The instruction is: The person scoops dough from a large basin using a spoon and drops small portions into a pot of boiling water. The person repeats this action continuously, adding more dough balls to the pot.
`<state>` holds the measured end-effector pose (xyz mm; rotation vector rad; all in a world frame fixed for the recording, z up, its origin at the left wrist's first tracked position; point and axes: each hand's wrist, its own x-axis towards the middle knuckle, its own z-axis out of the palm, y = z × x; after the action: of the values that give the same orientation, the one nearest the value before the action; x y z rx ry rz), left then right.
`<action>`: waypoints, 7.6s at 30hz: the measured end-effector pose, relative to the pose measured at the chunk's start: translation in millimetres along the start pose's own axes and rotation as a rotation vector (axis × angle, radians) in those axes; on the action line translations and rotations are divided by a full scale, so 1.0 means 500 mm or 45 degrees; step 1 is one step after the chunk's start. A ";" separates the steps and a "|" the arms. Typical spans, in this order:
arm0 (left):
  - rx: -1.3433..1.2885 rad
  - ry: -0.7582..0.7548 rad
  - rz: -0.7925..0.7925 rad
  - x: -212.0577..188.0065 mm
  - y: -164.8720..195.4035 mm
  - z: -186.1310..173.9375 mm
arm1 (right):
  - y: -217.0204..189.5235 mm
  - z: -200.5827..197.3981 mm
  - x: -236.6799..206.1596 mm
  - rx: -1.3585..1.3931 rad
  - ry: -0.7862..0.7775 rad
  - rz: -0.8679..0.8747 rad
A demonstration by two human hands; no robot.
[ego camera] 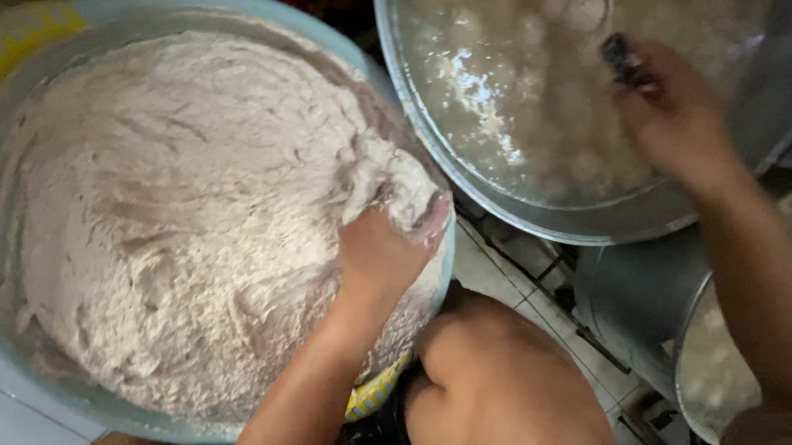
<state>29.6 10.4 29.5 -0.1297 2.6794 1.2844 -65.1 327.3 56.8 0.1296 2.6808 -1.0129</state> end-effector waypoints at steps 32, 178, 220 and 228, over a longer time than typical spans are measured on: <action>0.582 -0.291 -0.222 -0.098 -0.005 -0.020 | -0.063 0.016 0.002 0.239 -0.089 0.269; 0.083 0.087 -0.097 0.041 -0.027 0.013 | -0.204 0.106 -0.117 0.436 -0.871 0.284; 0.526 -0.666 -0.673 -0.005 -0.006 -0.034 | -0.076 0.028 -0.069 0.483 -0.307 0.269; 0.296 -0.248 -0.385 0.012 -0.002 -0.058 | 0.023 -0.053 0.001 -0.658 0.138 -0.034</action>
<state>20.4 -13.1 45.3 -0.3455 2.4993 0.8460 -69.2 353.2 68.5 0.0441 2.9486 -0.2991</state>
